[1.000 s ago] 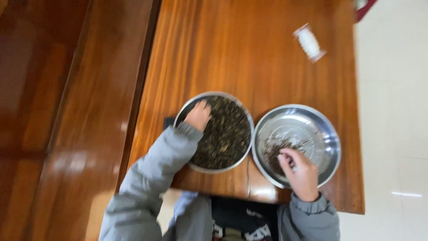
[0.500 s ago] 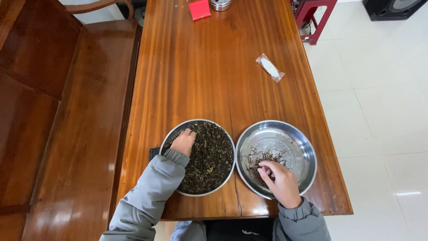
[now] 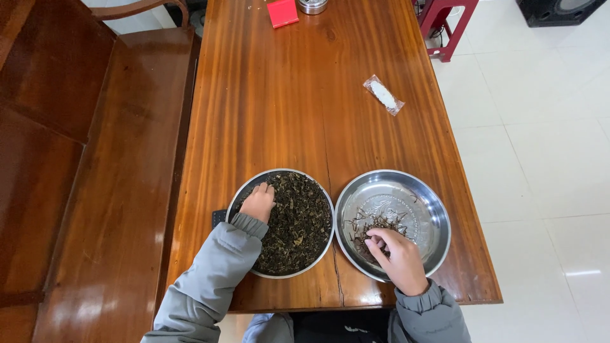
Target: A person is manually sorting dried tea leaves, picking out stems and debris and placing them into a separate metal tray.
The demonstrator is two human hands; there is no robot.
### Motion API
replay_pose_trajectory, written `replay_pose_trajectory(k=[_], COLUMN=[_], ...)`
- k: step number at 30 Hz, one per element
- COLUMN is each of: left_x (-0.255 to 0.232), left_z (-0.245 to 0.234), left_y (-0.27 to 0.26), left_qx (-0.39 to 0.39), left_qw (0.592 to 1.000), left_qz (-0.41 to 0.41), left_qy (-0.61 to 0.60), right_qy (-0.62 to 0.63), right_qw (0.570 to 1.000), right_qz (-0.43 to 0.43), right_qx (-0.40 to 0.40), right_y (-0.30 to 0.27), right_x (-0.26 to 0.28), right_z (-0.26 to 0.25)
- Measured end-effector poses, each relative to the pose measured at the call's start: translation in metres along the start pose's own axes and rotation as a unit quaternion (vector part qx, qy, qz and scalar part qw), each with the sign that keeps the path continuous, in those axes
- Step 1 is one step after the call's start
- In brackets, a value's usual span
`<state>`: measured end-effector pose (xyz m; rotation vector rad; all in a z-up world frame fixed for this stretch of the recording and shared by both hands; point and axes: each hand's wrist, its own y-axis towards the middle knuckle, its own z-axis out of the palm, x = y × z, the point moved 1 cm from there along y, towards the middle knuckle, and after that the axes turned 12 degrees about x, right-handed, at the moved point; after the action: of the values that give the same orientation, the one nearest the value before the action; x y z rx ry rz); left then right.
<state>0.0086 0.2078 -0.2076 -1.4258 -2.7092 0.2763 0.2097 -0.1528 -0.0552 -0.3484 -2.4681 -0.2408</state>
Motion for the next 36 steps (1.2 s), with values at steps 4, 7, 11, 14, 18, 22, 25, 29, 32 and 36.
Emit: replay_pose_trajectory(k=[4,7,11,14,18,22,25,29,32,36], left_x=[-0.002,-0.007,-0.007,-0.005,0.002,0.003,-0.002,-0.003,-0.009,-0.022], left_z=[-0.006,-0.022,-0.035,-0.041,-0.038,-0.045,-0.061,-0.06,-0.068,-0.079], left_y=[-0.003,-0.007,-0.011,-0.014,-0.014,-0.015,-0.023,-0.027,-0.032,-0.044], left_qx=[0.003,0.049,0.081,0.086,0.072,0.081,0.069,0.004,-0.036,-0.064], left_qw=[1.0,0.998,0.993,0.987,0.983,0.987,0.989,0.995,0.994,0.975], left_qz=[-0.009,-0.012,-0.019,-0.021,-0.006,-0.004,0.013,0.029,0.034,0.021], left_qy=[-0.003,-0.035,-0.082,-0.133,-0.169,-0.142,-0.131,-0.092,-0.101,-0.212], right_qy=[0.005,0.005,0.008,0.009,0.009,0.01,0.003,0.009,0.006,0.0], right_qw=[1.0,1.0,1.0,1.0,1.0,1.0,1.0,1.0,1.0,1.0], right_qz=[0.019,-0.002,0.005,0.007,0.007,0.006,0.0,0.004,0.0,-0.012], right_qx=[0.011,0.009,0.012,0.014,0.016,0.013,0.012,0.016,0.014,0.01], right_y=[0.003,0.003,0.003,0.003,0.004,0.004,0.004,0.004,0.004,0.005], right_x=[0.007,0.009,0.01,0.011,0.013,0.012,0.013,0.014,0.013,0.013], right_z=[-0.003,-0.004,-0.004,-0.005,-0.006,-0.004,-0.005,-0.006,-0.005,-0.004])
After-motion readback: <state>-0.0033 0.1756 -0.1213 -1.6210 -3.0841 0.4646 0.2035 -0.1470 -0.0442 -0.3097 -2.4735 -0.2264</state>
